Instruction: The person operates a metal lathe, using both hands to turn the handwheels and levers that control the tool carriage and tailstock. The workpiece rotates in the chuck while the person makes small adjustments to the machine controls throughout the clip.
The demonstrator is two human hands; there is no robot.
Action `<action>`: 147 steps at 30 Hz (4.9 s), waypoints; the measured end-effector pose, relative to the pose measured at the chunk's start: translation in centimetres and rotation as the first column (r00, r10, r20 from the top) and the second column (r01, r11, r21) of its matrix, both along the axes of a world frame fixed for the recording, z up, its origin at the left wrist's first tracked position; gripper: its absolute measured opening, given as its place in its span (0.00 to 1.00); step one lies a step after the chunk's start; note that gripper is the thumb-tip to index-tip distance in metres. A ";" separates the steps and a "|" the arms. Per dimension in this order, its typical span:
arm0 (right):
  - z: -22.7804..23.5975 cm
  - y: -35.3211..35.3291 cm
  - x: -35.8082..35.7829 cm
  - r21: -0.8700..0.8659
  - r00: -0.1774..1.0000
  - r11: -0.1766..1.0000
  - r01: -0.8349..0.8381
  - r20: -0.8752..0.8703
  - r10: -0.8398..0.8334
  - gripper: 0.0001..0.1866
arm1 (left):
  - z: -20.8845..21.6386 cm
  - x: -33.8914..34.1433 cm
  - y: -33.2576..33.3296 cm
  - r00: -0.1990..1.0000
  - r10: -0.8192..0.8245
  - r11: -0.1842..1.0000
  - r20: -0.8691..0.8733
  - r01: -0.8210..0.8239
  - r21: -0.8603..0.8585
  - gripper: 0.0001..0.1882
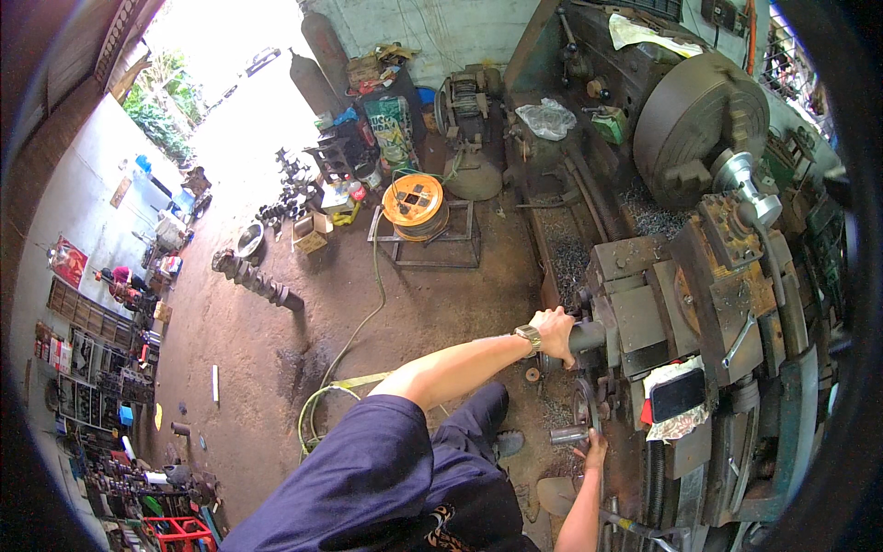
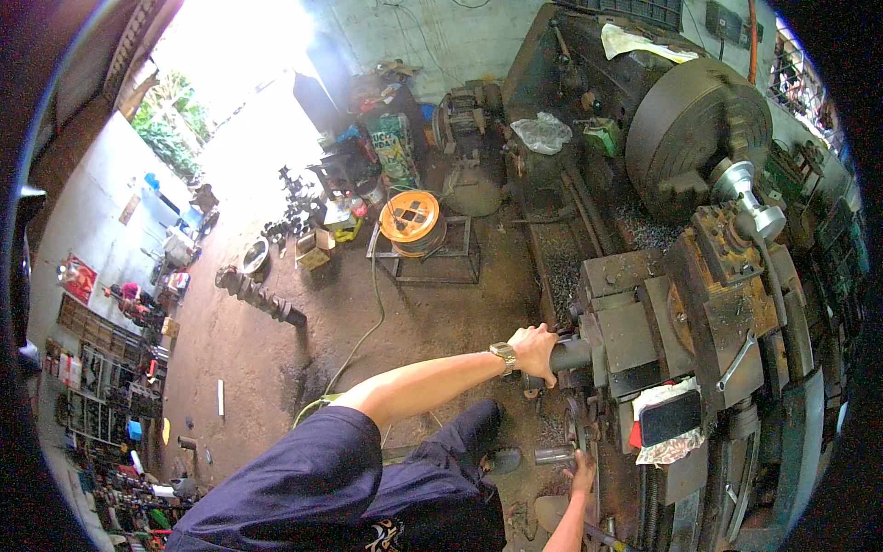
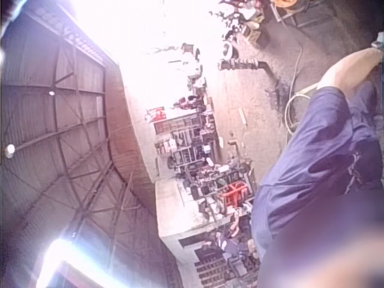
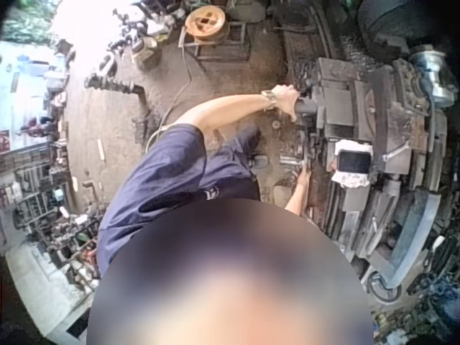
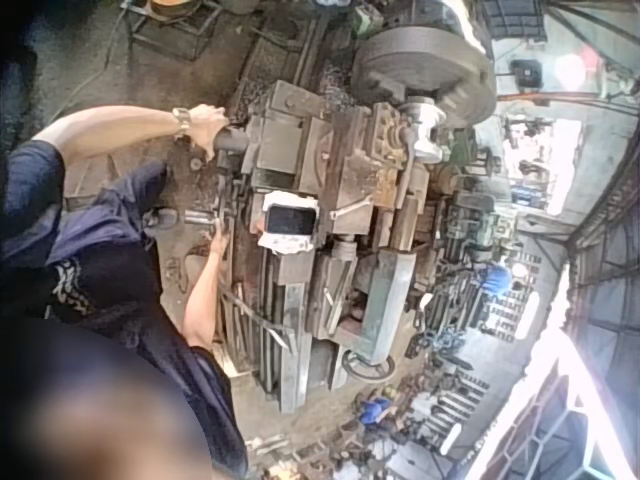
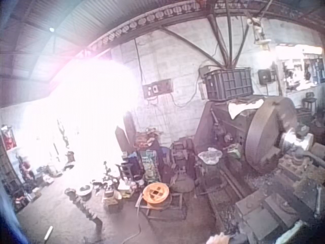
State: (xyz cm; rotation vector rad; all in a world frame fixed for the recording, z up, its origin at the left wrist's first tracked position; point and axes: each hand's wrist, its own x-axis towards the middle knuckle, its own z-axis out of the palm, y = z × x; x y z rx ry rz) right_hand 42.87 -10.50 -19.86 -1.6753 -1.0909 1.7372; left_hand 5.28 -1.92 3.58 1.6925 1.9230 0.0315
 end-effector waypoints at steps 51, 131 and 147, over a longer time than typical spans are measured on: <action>-3.8 -0.1 3.0 0.027 0.997 0.998 -0.058 -0.041 0.059 0.39 | -1.0 -0.1 0.0 0.999 0.032 0.998 0.021 -0.033 0.054 0.40; 3.8 0.2 -3.7 0.122 0.972 0.993 0.002 0.234 -0.030 0.33 | -0.8 -0.1 -0.2 1.000 0.019 0.999 0.021 -0.020 0.027 0.45; 3.6 0.0 -3.2 0.169 0.971 0.984 -0.053 0.238 0.011 0.36 | -0.6 -0.1 -0.1 1.000 0.019 1.000 0.007 -0.019 0.024 0.44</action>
